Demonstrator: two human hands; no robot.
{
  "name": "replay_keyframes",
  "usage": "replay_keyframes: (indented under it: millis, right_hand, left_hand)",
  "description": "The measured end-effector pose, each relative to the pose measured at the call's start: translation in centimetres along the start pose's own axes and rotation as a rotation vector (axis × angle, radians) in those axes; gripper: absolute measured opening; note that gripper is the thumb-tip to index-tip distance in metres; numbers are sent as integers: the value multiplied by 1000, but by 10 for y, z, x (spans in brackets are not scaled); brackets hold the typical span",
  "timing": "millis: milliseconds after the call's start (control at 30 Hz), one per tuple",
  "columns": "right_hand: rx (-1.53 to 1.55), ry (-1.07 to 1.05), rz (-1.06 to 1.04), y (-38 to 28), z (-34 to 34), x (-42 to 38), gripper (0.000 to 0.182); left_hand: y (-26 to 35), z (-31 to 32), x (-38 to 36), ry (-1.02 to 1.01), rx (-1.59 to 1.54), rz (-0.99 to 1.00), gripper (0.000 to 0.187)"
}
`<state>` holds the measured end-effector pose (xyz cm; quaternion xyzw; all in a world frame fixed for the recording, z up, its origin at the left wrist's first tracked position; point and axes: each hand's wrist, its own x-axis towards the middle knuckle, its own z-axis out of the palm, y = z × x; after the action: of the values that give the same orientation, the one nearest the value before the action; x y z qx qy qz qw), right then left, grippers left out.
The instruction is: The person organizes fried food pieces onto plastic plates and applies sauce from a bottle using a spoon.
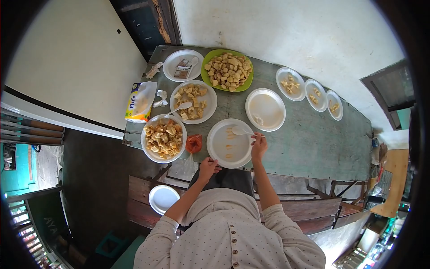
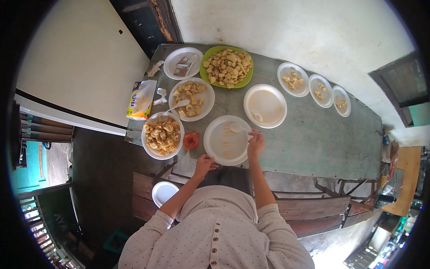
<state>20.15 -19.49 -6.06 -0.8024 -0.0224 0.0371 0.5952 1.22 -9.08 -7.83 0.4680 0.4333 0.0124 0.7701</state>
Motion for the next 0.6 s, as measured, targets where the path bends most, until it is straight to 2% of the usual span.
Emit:
replay_keyframes:
  millis: [167,500,600]
  right_hand:
    - [-59,74,-16,5,-20,8,27]
    - [70,-48,22,-13,10,-11,25]
    - [64,7,-29,-8,6,-8,25]
  left_hand:
    - [-1,1,1,7,3,-4,14]
    - [2,2,-2,17,-16,-8,13]
    - [-1,1,0,8,-28,-2,13]
